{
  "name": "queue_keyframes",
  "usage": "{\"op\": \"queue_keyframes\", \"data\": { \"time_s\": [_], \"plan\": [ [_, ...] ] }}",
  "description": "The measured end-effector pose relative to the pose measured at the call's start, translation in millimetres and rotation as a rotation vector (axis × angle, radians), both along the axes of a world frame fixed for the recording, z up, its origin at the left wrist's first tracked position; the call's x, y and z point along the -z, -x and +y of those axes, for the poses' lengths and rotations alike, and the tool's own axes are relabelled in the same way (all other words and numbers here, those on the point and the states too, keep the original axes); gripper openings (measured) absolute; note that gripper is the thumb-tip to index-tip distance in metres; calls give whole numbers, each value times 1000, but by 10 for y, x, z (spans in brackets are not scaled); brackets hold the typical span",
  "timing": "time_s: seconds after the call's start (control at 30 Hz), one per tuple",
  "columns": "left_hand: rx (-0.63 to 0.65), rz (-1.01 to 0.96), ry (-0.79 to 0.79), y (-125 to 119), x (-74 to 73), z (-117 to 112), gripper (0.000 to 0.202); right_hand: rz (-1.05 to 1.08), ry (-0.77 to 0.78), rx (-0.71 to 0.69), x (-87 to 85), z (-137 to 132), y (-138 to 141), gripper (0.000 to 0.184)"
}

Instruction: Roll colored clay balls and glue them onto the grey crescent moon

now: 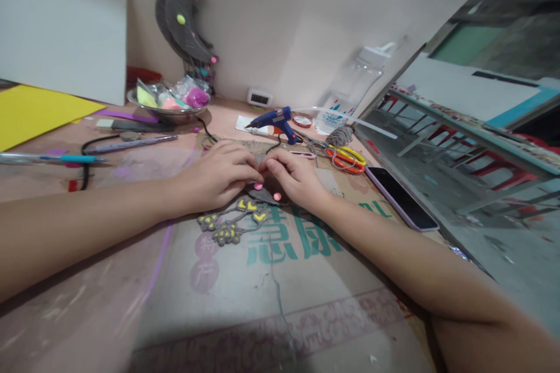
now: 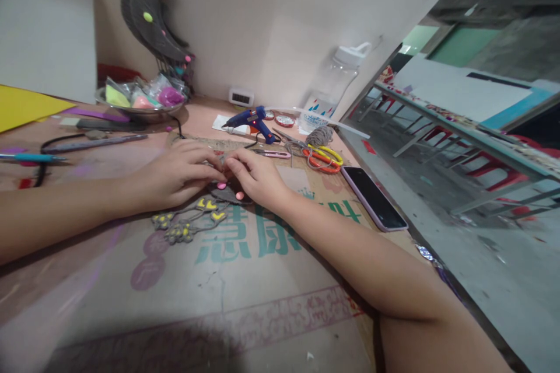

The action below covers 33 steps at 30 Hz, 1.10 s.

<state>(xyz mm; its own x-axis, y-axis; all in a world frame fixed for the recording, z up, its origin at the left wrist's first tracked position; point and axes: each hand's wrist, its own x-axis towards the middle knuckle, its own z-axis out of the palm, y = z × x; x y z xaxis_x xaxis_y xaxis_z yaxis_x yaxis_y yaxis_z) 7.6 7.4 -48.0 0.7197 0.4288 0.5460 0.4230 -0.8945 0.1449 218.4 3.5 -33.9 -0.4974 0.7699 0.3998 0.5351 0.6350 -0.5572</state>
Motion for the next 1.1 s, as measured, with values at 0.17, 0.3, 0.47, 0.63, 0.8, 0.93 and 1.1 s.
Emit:
{"op": "queue_keyframes", "data": {
  "time_s": [0.17, 0.3, 0.47, 0.63, 0.8, 0.93, 1.1],
  "plan": [
    [-9, 2, 9, -5, -10, -11, 25, 15, -10, -8, -11, -8, 9, 23],
    [-10, -4, 14, -9, -19, -18, 25, 9, -8, -7, -7, -5, 9, 22],
    [-7, 7, 8, -5, -22, -20, 28, 14, -30, -8, -3, 3, 5, 21],
    [-3, 17, -15, 1, -19, -10, 28, 7, -22, -3, 11, 2, -2, 22],
    [4, 22, -15, 1, -22, -9, 28, 13, -5, -5, 18, 0, -4, 23],
    [0, 19, -9, -6, -32, -26, 27, 14, 8, -12, 12, -1, -2, 23],
    [-49, -2, 1, 1, -57, -43, 25, 32, -19, -5, -6, -23, 13, 21]
  ]
}}
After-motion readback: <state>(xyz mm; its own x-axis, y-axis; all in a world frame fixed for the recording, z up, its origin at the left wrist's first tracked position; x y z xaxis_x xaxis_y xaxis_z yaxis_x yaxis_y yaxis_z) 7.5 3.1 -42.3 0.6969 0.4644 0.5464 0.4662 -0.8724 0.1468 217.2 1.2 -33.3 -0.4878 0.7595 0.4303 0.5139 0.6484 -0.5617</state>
